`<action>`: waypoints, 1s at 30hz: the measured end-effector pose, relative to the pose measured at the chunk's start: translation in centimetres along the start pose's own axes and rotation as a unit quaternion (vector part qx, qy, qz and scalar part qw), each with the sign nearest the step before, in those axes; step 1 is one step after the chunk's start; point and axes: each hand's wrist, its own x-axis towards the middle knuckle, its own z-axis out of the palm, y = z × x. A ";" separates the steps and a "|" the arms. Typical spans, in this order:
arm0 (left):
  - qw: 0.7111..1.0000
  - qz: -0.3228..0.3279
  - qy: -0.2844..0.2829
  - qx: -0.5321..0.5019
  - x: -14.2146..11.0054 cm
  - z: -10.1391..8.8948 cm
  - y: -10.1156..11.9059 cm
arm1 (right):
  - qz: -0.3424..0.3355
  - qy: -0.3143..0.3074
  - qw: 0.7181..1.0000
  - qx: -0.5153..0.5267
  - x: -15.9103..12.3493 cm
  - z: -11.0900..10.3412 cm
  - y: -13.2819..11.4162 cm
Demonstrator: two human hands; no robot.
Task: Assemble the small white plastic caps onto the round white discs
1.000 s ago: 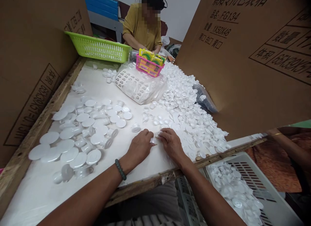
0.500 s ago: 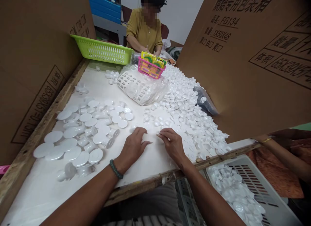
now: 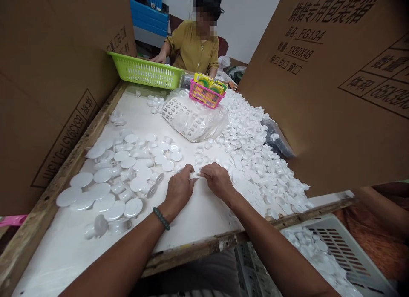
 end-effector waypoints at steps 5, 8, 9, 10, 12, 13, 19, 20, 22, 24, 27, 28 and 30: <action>1.000 -0.022 -0.004 -0.013 0.1 0.0 0.0 | 0.005 0.031 0.999 0.032 -1.4 0.5 -0.3; 1.000 -0.016 0.001 -0.016 0.1 0.2 0.0 | 0.041 0.069 0.995 0.054 -1.3 0.8 -0.5; 1.000 -0.015 0.002 -0.014 0.1 0.2 -0.1 | 0.046 0.069 0.995 0.057 -1.2 0.8 -0.6; 1.000 -0.014 0.002 -0.012 0.1 0.2 -0.1 | 0.042 0.061 0.996 0.058 -1.0 0.8 -0.7; 1.000 -0.018 0.000 -0.010 0.2 0.2 -0.1 | 0.021 0.025 0.998 0.054 -0.8 0.7 -1.0; 1.000 -0.020 -0.001 -0.012 0.2 0.2 -0.1 | 0.010 0.008 0.999 0.049 -0.7 0.6 -1.1; 0.999 -0.009 0.001 -0.036 0.1 0.3 -0.3 | -0.008 -0.009 1.000 0.013 -0.8 1.0 -1.2; 0.999 -0.005 0.003 -0.045 0.1 0.3 -0.3 | 0.000 -0.002 1.000 0.028 -0.8 1.0 -1.2; 0.997 0.007 0.007 -0.078 0.0 0.3 -0.5 | 0.046 0.022 0.994 0.094 -1.0 0.9 -1.2; 0.992 0.019 0.004 -0.121 0.0 0.1 -0.7 | 0.127 0.033 0.974 0.185 -1.4 0.7 -1.2; 0.985 0.016 -0.014 -0.174 0.0 -0.4 -0.5 | 0.226 0.002 0.930 0.290 -2.0 -0.1 -1.3; 0.982 0.009 -0.022 -0.186 0.0 -0.5 -0.4 | 0.240 -0.006 0.918 0.315 -2.2 -0.3 -1.3; 0.978 -0.007 -0.036 -0.204 0.0 -0.7 -0.2 | 0.253 -0.008 0.899 0.359 -2.7 -0.8 -1.4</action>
